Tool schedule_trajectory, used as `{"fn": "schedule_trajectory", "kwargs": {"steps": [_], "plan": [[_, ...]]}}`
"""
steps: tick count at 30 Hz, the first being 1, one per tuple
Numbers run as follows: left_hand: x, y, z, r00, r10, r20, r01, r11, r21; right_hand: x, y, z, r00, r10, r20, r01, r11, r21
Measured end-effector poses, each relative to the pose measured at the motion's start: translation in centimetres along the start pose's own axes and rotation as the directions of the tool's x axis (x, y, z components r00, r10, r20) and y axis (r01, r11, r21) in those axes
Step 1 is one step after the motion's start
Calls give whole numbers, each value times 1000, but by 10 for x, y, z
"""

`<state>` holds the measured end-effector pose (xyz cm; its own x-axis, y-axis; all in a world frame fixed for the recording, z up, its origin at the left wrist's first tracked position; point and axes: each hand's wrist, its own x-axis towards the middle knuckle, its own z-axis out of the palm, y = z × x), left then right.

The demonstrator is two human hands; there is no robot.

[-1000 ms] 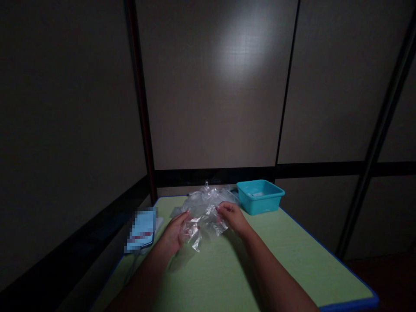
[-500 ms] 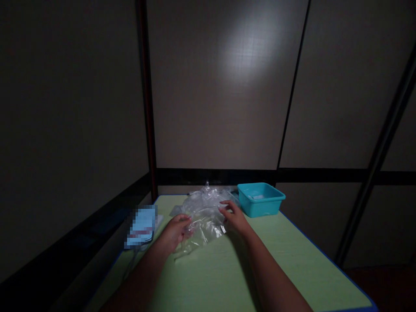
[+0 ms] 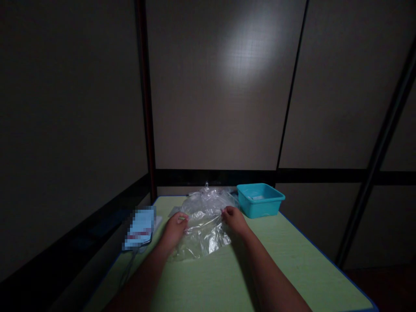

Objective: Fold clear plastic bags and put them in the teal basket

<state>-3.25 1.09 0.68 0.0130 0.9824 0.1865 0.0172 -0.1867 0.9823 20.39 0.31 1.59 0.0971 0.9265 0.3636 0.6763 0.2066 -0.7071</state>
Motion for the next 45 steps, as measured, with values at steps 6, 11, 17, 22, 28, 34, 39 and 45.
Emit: {"fn": "schedule_trajectory", "kwargs": {"steps": [6,11,17,22,28,34,39,45], "plan": [[3,0,-2,994,86,-72,-85,996,20,0,0,-3,992,118,-50,-120,992,-29],[5,-1,-6,981,138,-133,-135,990,37,-2,0,-11,976,188,-107,-204,964,-168],[7,-1,-9,962,199,-184,-188,979,80,-4,0,-14,968,230,-103,-251,916,-314],[8,-1,-10,955,216,-205,-196,974,114,-7,3,-12,960,270,-73,-275,866,-418],[9,-1,-11,933,272,-235,-223,951,215,-11,8,-13,951,302,-70,-296,817,-496],[-2,10,-6,887,429,-171,-322,839,439,-13,-3,-16,955,291,-56,-279,820,-499],[-15,19,1,830,544,118,-484,600,638,-14,-27,-21,979,12,-204,-107,883,-457],[-23,23,3,778,460,428,-628,540,560,-21,-35,-4,948,-258,185,294,933,-206]]}}
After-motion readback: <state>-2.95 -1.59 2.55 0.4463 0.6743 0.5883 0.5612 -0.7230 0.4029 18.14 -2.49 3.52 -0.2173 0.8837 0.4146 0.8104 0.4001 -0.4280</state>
